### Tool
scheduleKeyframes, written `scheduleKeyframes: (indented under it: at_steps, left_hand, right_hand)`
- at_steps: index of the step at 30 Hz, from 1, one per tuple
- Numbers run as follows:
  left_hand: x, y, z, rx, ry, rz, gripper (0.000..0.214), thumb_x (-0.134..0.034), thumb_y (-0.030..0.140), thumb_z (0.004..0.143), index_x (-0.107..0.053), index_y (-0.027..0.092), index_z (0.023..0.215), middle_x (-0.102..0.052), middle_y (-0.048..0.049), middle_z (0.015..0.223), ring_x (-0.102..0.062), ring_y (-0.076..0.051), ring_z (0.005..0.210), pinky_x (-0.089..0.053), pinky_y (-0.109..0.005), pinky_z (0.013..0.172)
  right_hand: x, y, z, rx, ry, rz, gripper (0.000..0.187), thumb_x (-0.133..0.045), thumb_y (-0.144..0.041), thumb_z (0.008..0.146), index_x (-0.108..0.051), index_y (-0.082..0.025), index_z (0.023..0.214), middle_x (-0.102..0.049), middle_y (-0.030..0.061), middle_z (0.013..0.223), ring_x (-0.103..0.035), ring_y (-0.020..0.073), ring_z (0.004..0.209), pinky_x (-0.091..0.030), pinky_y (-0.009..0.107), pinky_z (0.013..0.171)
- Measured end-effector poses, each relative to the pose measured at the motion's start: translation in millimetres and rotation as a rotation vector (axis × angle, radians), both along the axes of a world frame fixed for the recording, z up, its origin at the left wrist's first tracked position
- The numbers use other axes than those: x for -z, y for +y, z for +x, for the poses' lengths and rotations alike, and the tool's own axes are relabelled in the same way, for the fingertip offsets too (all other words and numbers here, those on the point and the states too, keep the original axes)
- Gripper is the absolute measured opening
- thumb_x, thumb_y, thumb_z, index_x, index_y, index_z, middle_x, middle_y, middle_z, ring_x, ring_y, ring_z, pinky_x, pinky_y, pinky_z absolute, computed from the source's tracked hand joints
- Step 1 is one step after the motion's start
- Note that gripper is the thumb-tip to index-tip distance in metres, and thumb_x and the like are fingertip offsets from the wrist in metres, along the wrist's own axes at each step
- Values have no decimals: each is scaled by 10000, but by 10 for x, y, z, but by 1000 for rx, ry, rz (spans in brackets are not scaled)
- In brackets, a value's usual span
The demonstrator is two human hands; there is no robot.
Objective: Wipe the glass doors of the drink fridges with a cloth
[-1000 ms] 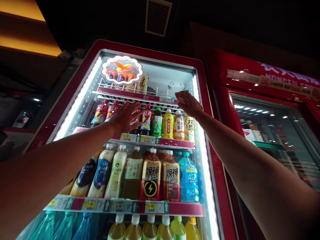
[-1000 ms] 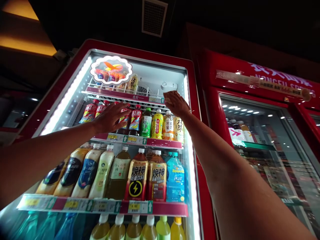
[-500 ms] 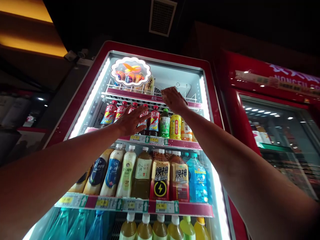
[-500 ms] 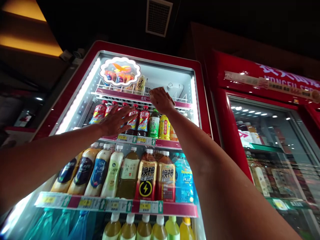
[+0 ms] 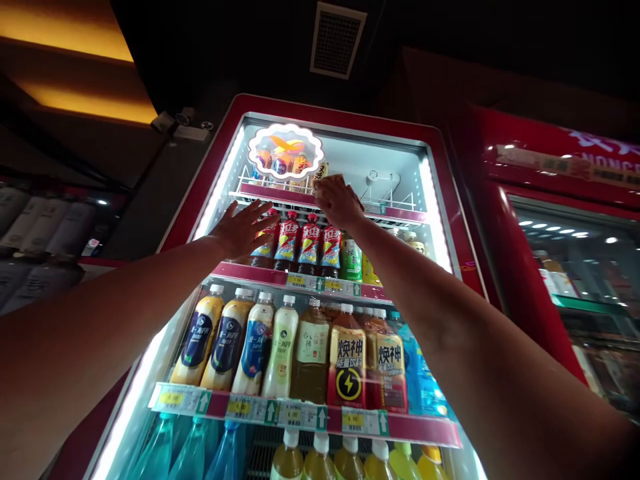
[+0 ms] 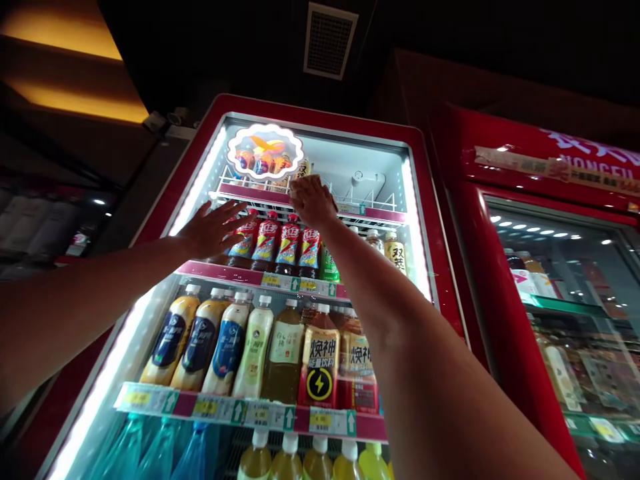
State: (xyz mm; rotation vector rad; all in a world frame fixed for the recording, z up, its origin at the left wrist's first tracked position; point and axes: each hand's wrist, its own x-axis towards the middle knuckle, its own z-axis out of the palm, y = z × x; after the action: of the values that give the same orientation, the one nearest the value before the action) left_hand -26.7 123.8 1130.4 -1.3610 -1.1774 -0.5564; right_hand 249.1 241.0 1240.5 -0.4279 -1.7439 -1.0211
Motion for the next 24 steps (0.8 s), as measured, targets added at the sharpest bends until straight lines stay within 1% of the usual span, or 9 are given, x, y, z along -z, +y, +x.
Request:
scheduleKeyframes:
  at_steps: [2, 4, 6, 9, 14, 17, 19, 21, 24]
  left_hand:
    - [-2, -47, -132, -6, -5, 10, 574, -325, 493, 1062, -344, 350, 1617, -235, -45, 1736, -222, -324, 1604, -122, -673, 1264]
    - [3, -106, -300, -24, -32, 19, 575, -321, 519, 1056, -375, 354, 1604, -248, -43, 1733, -215, -332, 1605, -119, -674, 1260]
    - [18, -177, -482, -38, -69, 29, 581, -317, 536, 1051, -389, 355, 1599, -254, -44, 1732, -212, -347, 1604, -118, -675, 1257]
    - [59, -267, -707, -37, -86, 43, 592, -307, 539, 1051, -380, 343, 1605, -254, -45, 1733, -231, -362, 1594, -122, -665, 1258]
    - [100, -246, -882, -7, -56, 36, 608, -283, 512, 1063, -334, 292, 1628, -205, -68, 1745, -208, -364, 1598, -170, -641, 1251]
    - [92, -196, -934, 2, -52, 38, 618, -294, 517, 1060, -318, 290, 1634, -212, -76, 1743, -200, -358, 1603, -190, -635, 1248]
    - [88, -195, -966, 16, -46, 36, 624, -298, 512, 1060, -307, 279, 1638, -225, -92, 1737, -210, -346, 1603, -202, -625, 1251]
    - [93, -222, -1000, 30, -31, 24, 640, -310, 518, 1057, -301, 256, 1641, -223, -108, 1735, -215, -338, 1603, -199, -608, 1262]
    - [118, -272, -1054, 49, -13, -3, 664, -340, 535, 1049, -298, 236, 1641, -213, -115, 1736, -213, -328, 1605, -188, -592, 1276]
  right_hand:
    - [22, 5, 84, -1, -79, 38, 566, -295, -460, 1050, -456, -310, 1571, -402, -13, 1683, -238, 266, 1602, -243, 540, 1304]
    - [-15, 40, 187, 16, 138, -49, 580, -286, -438, 1046, -445, -275, 1579, -383, 33, 1692, -251, 296, 1595, -263, 583, 1284]
    - [-106, 77, 186, 36, 390, -151, 623, -320, -435, 1029, -405, -204, 1601, -347, 105, 1703, -217, 351, 1601, -214, 636, 1285]
    - [-287, 77, -91, 26, 547, -213, 659, -357, -436, 1005, -385, -161, 1603, -320, 152, 1706, -179, 398, 1603, -167, 695, 1273]
    - [-414, -120, -747, -40, 251, -122, 625, -390, -443, 983, -453, -214, 1561, -369, 106, 1688, -213, 393, 1589, -220, 692, 1263]
    - [-328, -230, -860, -68, -62, 19, 577, -380, -447, 1003, -487, -265, 1540, -440, 44, 1651, -274, 314, 1571, -272, 588, 1285]
    - [-280, -248, -822, -63, -149, 69, 550, -354, -448, 1020, -509, -285, 1523, -463, 15, 1637, -296, 275, 1561, -288, 546, 1287]
    - [-284, -228, -792, -51, 10, 31, 540, -328, -441, 1027, -532, -282, 1502, -478, 32, 1624, -311, 288, 1553, -294, 574, 1272]
    - [-366, -202, -935, -45, 442, -112, 595, -332, -444, 1024, -471, -201, 1549, -423, 122, 1652, -274, 372, 1564, -234, 673, 1255]
